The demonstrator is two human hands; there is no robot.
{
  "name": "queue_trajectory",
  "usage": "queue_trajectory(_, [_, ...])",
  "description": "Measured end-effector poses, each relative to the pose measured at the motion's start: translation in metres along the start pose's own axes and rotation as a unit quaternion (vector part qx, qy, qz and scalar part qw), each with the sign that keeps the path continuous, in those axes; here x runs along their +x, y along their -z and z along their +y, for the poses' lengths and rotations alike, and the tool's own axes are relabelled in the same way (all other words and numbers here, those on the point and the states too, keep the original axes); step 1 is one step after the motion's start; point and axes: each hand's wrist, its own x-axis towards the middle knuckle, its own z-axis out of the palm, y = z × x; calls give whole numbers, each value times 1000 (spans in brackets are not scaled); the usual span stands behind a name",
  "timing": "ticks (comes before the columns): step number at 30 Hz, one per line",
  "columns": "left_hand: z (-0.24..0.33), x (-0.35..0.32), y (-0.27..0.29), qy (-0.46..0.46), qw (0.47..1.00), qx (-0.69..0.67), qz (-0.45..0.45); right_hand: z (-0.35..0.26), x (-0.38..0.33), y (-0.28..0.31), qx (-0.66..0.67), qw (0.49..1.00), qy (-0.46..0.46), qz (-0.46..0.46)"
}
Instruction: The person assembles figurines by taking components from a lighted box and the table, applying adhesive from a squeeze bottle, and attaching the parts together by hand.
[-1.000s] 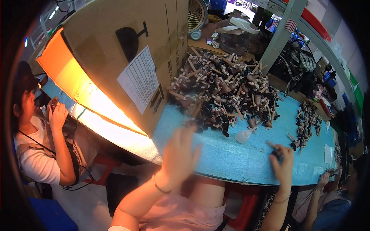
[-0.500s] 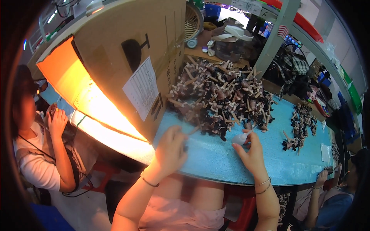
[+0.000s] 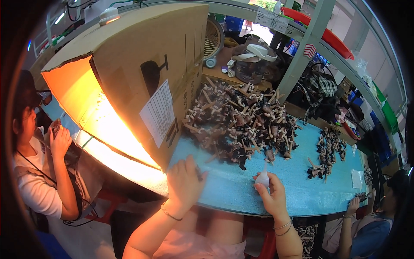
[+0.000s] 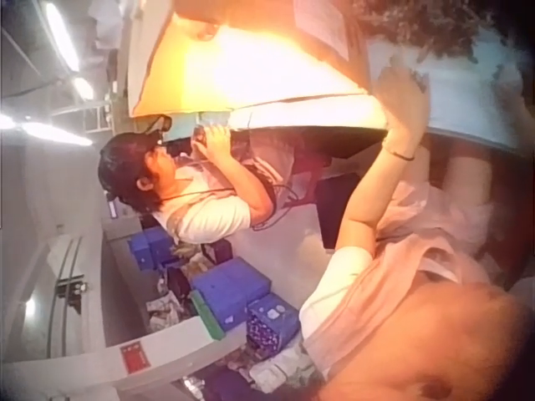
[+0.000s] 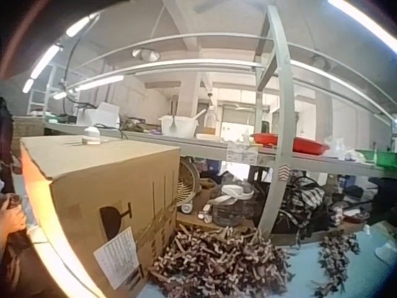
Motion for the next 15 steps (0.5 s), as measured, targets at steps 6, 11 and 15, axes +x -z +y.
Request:
queue_trajectory(6, [-11, -11, 0, 60, 934, -352, 3, -10, -14, -10, 116, 993, -26, -8])
queue_trajectory(11, [-2, -24, 13, 94, 800, -588, -71, -16, -20, -15, 198, 976, 45, 73])
queue_trajectory(15, [2, -35, 20, 151, 770, -609, -116, -34, -14, -13, 213, 962, 99, 137])
